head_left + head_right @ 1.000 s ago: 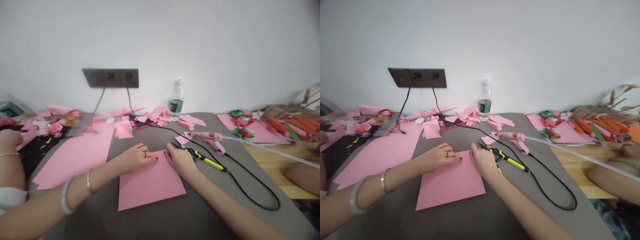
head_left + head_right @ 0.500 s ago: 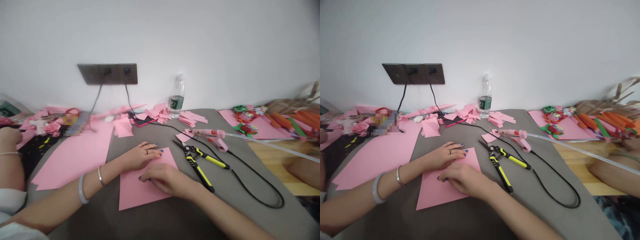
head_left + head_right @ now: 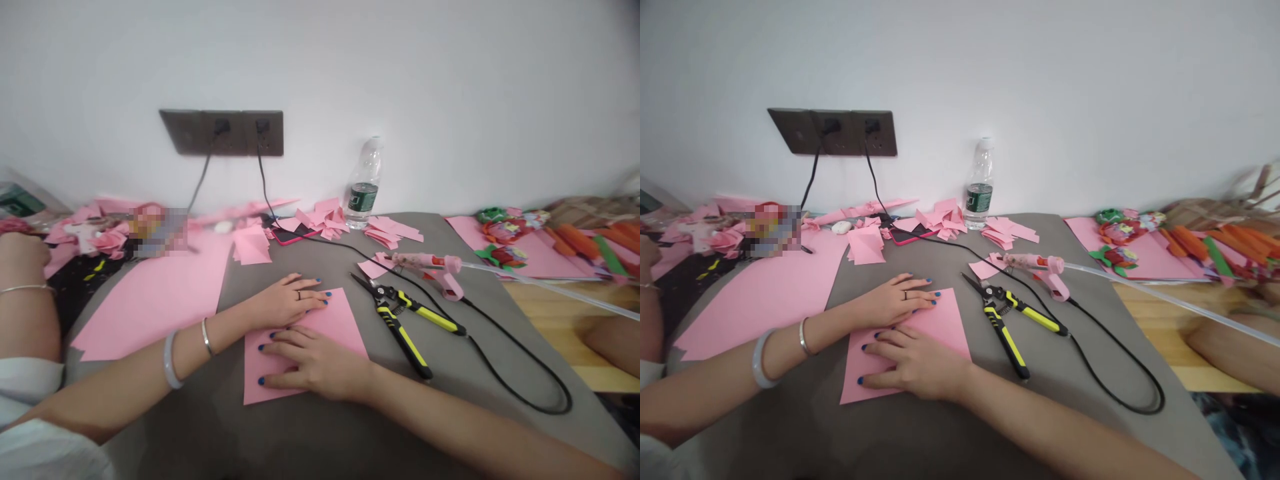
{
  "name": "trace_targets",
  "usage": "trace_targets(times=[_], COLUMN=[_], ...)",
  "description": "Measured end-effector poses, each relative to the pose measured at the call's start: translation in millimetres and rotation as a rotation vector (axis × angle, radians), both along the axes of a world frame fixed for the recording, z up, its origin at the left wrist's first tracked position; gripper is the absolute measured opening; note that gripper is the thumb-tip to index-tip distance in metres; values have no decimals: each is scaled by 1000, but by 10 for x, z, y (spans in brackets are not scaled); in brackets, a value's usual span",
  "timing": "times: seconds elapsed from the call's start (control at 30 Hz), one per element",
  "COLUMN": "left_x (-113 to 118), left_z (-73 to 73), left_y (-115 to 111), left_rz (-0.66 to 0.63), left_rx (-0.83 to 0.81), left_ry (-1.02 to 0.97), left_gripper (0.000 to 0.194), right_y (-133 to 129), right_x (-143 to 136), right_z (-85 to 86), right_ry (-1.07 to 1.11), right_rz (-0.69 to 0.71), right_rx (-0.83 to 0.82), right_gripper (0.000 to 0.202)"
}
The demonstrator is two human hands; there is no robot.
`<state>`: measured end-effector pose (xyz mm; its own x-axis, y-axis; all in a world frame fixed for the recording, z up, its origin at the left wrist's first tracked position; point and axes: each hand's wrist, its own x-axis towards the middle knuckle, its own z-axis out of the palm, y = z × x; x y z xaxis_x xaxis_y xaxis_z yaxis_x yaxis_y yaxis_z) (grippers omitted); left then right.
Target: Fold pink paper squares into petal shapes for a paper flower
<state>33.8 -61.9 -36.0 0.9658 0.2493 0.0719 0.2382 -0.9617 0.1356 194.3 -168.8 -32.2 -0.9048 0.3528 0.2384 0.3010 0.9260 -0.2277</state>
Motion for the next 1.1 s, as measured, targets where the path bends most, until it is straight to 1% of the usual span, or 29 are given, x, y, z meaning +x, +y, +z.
trace_targets(times=[0.17, 0.47, 0.63, 0.77, 0.83, 0.97, 1.03, 1.1], left_x=[-5, -15, -18, -19, -18, -14, -12, -12], left_z=[6, 9, 10, 10, 11, 17, 20, 20], left_y=[2, 5, 6, 3, 2, 2, 2, 2], left_rz=[0, -9, -10, -9, -5, -1, -5, -12], left_rx=[4, 0, -16, -24, -29, -45, -45, -38], left_ry=[4, 2, -1, -20, -34, -41, -45, -51], left_gripper=[38, 38, 35, 34, 36, 38, 38, 37], right_y=[-7, -73, -140, -269, -360, -548, -621, -671], right_x=[-19, -46, -58, -56, -41, 18, 54, 92], right_z=[2, 28, 0, -46, -58, -44, -32, -28], right_ry=[-22, -50, -87, -109, -111, -103, -99, -95], right_rz=[17, -116, -180, -260, -292, -254, -241, -241], right_rx=[-14, -119, -182, -235, -262, -344, -390, -430], right_gripper=[39, 45, 52, 58, 64, 87, 91, 90])
